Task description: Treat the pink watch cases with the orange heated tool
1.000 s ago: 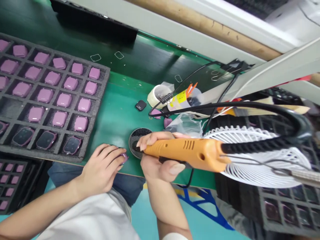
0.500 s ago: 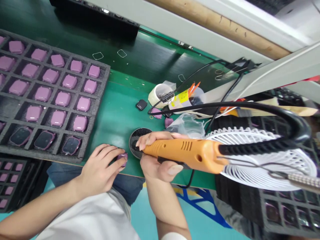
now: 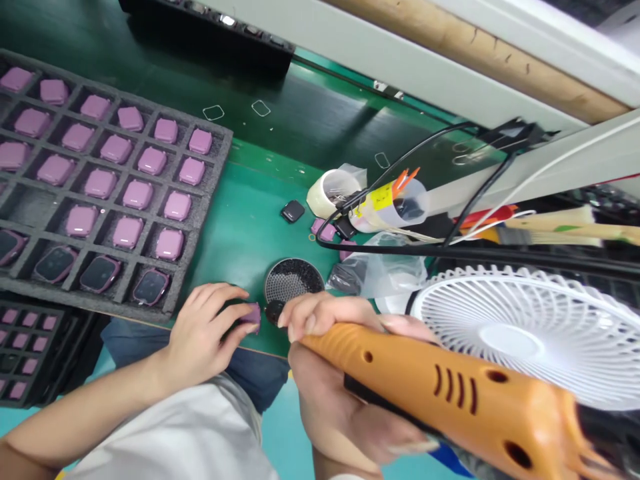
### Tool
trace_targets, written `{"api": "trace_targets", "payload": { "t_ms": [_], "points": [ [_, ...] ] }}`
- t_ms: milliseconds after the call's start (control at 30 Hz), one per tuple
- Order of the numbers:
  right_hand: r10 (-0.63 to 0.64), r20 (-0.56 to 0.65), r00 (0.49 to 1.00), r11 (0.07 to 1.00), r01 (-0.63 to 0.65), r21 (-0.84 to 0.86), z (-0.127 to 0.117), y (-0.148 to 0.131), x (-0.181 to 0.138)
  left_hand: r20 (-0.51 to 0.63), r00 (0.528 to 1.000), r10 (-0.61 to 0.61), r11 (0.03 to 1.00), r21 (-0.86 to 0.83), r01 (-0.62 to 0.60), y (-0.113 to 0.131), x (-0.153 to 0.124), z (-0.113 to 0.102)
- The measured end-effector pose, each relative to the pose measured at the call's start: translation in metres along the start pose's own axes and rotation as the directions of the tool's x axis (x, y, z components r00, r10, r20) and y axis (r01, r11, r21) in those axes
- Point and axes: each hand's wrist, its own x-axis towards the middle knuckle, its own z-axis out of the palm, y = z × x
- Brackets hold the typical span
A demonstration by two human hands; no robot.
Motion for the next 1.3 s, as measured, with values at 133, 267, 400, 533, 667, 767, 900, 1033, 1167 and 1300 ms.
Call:
{"api": "trace_targets", "payload": {
  "t_ms": [133,267,400,533,667,767,900,1033,1167,1300],
  "points": [
    [-0.058,0.055,0.997,0.997,0.055,0.058,0.006,0.003,-0.006,0.011,0.998,0.056,0.998,0.016,-0.056,-0.001,0.0,0.001],
    [0.0,0.03,1.0,0.998,-0.002,0.058,0.008,0.003,-0.008,-0.035,0.999,0.014,0.999,-0.038,-0.016,0.0,0.001,0.001],
    [0.042,-0.03,0.999,0.998,-0.041,0.046,0.01,-0.007,-0.011,-0.043,0.997,-0.063,0.996,-0.061,0.06,0.0,0.003,0.002],
    [0.017,0.02,1.0,0.998,-0.019,0.065,0.011,-0.007,-0.014,-0.047,0.997,-0.058,0.996,-0.069,0.055,-0.001,0.003,0.004],
    [0.015,0.013,1.0,0.996,-0.016,0.084,0.011,-0.004,-0.016,-0.055,0.998,-0.037,0.997,-0.067,0.033,-0.002,0.002,0.004],
    [0.022,0.008,1.0,0.996,-0.023,0.089,0.011,-0.005,-0.017,-0.06,0.998,-0.03,0.997,-0.066,0.026,-0.002,0.002,0.004],
    [0.019,0.014,1.0,0.996,-0.02,0.091,0.011,-0.005,-0.017,-0.059,0.998,-0.029,0.997,-0.066,0.025,-0.002,0.002,0.004],
    [0.019,0.012,1.0,0.995,-0.02,0.097,0.011,-0.004,-0.018,-0.06,0.998,-0.032,0.997,-0.075,0.028,-0.001,0.003,0.003],
    [0.036,0.002,0.999,0.996,-0.036,0.087,0.009,-0.005,-0.02,-0.053,0.998,-0.039,0.995,-0.094,0.034,0.0,0.004,0.003],
    [0.047,0.015,0.999,0.996,-0.048,0.069,0.006,-0.006,-0.021,-0.048,0.998,-0.038,0.994,-0.1,0.033,0.0,0.004,0.003]
  ]
}}
